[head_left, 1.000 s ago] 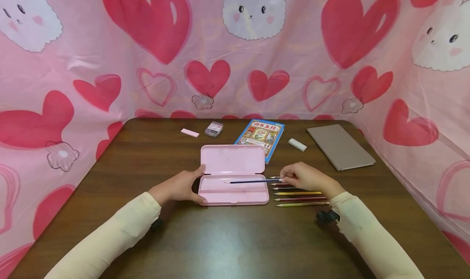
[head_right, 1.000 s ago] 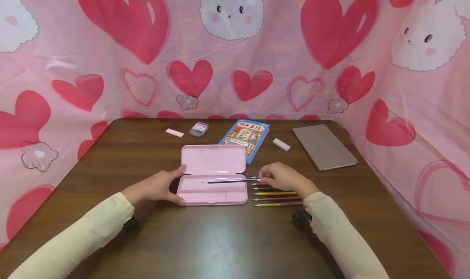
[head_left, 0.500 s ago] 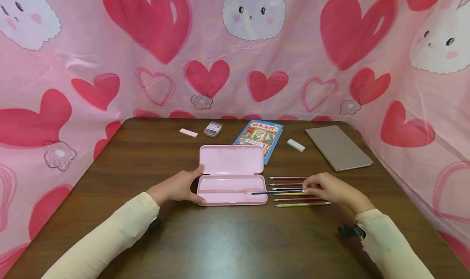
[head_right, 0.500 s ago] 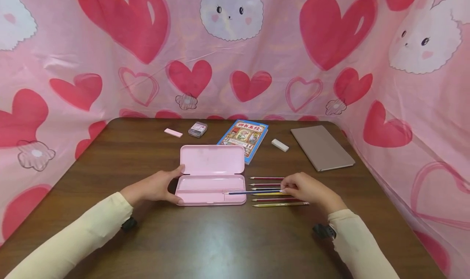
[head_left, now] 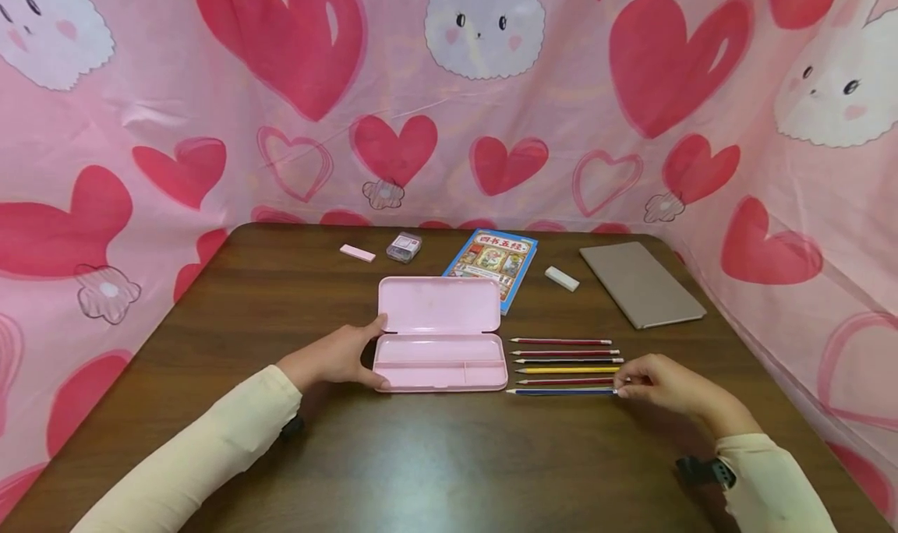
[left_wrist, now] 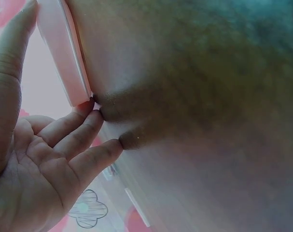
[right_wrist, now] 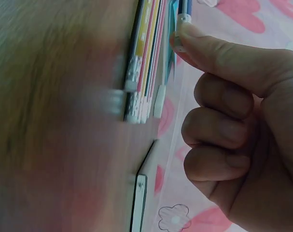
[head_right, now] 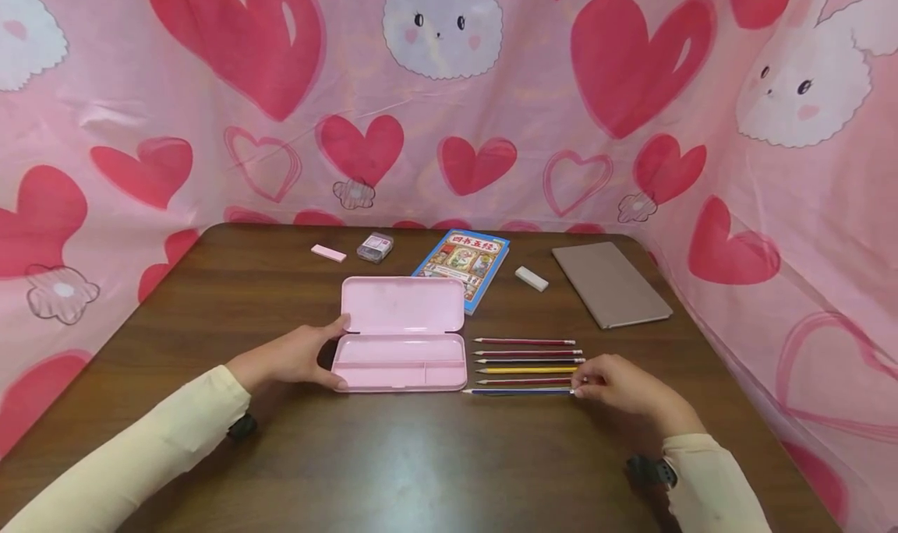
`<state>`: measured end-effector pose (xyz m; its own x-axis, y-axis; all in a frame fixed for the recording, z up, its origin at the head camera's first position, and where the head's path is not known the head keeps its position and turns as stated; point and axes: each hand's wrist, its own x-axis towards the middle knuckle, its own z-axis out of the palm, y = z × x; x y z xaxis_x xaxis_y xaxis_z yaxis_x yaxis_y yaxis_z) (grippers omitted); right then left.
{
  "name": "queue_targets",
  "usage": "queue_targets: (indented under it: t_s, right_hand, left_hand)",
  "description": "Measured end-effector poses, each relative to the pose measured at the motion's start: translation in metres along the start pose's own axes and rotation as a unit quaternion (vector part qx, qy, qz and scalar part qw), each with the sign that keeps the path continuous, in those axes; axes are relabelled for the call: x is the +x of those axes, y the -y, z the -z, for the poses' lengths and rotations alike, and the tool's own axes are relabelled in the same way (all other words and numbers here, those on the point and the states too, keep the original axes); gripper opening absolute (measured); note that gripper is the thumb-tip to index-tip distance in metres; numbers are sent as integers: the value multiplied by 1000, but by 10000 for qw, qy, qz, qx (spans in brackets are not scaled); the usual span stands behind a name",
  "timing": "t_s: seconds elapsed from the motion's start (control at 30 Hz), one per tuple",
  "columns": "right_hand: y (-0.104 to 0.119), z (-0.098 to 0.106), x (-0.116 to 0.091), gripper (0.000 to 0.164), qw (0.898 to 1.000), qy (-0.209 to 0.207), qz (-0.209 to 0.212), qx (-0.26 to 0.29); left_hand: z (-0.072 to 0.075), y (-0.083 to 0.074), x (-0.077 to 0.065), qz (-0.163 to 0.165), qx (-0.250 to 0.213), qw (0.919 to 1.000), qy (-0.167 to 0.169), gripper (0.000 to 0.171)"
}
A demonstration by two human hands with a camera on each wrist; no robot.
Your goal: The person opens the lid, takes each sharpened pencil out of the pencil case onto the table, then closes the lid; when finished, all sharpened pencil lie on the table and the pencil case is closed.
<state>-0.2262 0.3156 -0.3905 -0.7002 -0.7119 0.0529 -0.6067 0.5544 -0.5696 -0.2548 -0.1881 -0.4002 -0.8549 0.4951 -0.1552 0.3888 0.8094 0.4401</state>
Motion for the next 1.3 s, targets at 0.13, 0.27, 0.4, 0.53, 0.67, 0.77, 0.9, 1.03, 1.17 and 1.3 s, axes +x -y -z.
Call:
queue_targets:
  t_s: [0.13, 0.27, 0.4, 0.53, 0.67, 0.77, 0.9, 1.03, 1.17, 1.3]
  right_hand:
    - [-3, 3, -4, 6, 9999, 98, -65, -19]
    - [-5, 3, -7, 7, 9998, 198, -89, 6]
    - [-9, 2, -9, 8, 9997, 220, -98, 58]
    - [-13, 1, -10, 7, 9995, 253, -196, 40]
    - [-15, -1, -11, 7, 9985, 275, -462, -75]
    - [-16, -3, -12, 7, 9970, 295, -718, -48]
    - [-17, -5, -14, 9, 9969, 259, -742, -35]
    - [-15, -4, -13, 12, 9966, 223, -792, -90]
    - [-10, 0, -10, 13, 9948, 59, -1005, -148]
    - [-5, 3, -1, 11, 9936, -260, -1069, -265]
  left_hand:
    - [1, 0, 0, 83, -116, 9999, 59, 113]
    - [2, 0, 1, 136, -194, 9997, 111, 113]
    - [2, 1, 2, 129, -148, 9998, 99, 112]
    - [2, 1, 2, 90, -79, 9999, 81, 113]
    - [1, 1, 2, 13, -13, 10000, 61, 114]
    - [-1, 1, 2, 11, -28, 10000, 71, 114]
    - [-1, 0, 1, 16, -95, 9999, 118, 113]
    - [-1, -1, 0, 60, -147, 9998, 146, 113]
    - [1, -2, 0, 81, -129, 9998, 112, 113]
    - [1, -2, 0, 77, -84, 9999, 76, 114]
